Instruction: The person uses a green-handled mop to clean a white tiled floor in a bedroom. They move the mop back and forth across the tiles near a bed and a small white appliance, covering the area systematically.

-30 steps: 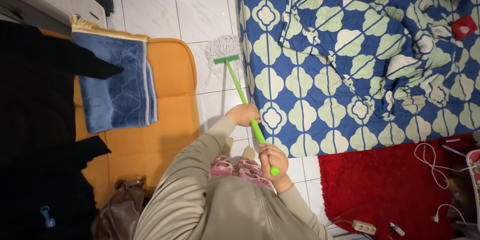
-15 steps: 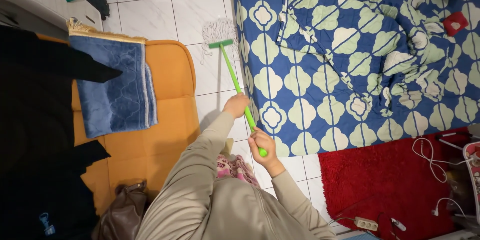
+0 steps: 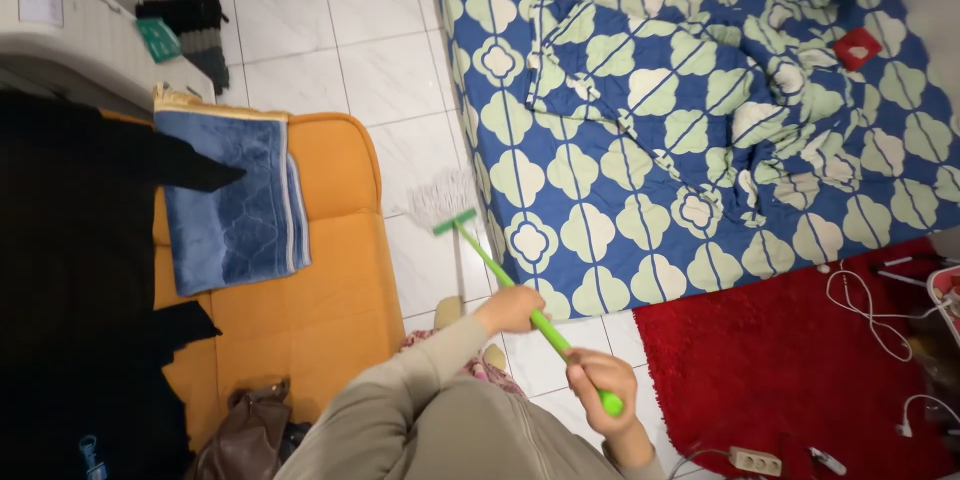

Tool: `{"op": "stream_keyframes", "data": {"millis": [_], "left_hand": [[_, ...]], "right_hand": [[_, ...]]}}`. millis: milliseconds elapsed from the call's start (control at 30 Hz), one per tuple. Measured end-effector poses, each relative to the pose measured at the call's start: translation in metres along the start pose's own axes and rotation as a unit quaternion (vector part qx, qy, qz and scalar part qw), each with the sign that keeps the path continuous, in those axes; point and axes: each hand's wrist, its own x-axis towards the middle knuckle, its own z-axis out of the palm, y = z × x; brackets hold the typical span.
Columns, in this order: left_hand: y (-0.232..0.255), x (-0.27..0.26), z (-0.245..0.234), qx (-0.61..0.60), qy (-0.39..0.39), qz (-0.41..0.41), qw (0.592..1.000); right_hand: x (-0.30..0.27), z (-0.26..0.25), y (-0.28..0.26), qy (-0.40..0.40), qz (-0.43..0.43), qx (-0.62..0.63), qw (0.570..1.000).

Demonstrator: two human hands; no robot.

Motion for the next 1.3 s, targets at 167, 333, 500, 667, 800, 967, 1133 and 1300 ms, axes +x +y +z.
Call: {"op": "stream_keyframes", "data": {"millis": [167, 333, 500, 667, 800, 967, 1133, 1300], "left_hand": [[0.009, -0.005, 0.063, 0.006, 0.039, 0.090, 0.995], [0.010, -0.015, 0.086, 0.016, 0.082, 0.138, 0.987], [-0.002, -0.013, 0.071, 0.052, 0.051, 0.143, 0.987], [-0.018, -0.004, 0.044, 0.066, 0.035, 0.170, 0.983], [-0.051, 0.015, 0.023, 0.089, 0.017, 0.162, 0.983], [-0.105, 0.027, -0.036, 0.080, 0.004, 0.143, 0.986], [-0.147, 0.021, -0.098, 0.046, 0.020, 0.127, 0.991], [-0.179, 0.013, -0.144, 0.077, 0.041, 0.095, 0.992]], "right_hand": [[-0.023, -0.015, -0.043, -0.012, 0.039, -0.021, 0.999], [-0.030, -0.013, -0.060, -0.040, 0.023, -0.050, 0.998], [-0.023, 0.001, -0.050, -0.018, -0.040, -0.054, 0.998], [-0.003, 0.016, -0.037, 0.022, -0.053, -0.058, 0.997], [0.018, 0.033, -0.016, 0.034, -0.064, -0.067, 0.995], [0.044, 0.065, 0.044, 0.001, -0.096, -0.071, 0.993], [0.064, 0.096, 0.117, 0.018, -0.158, -0.020, 0.987], [0.093, 0.126, 0.150, 0.005, -0.154, -0.004, 0.988]]}}
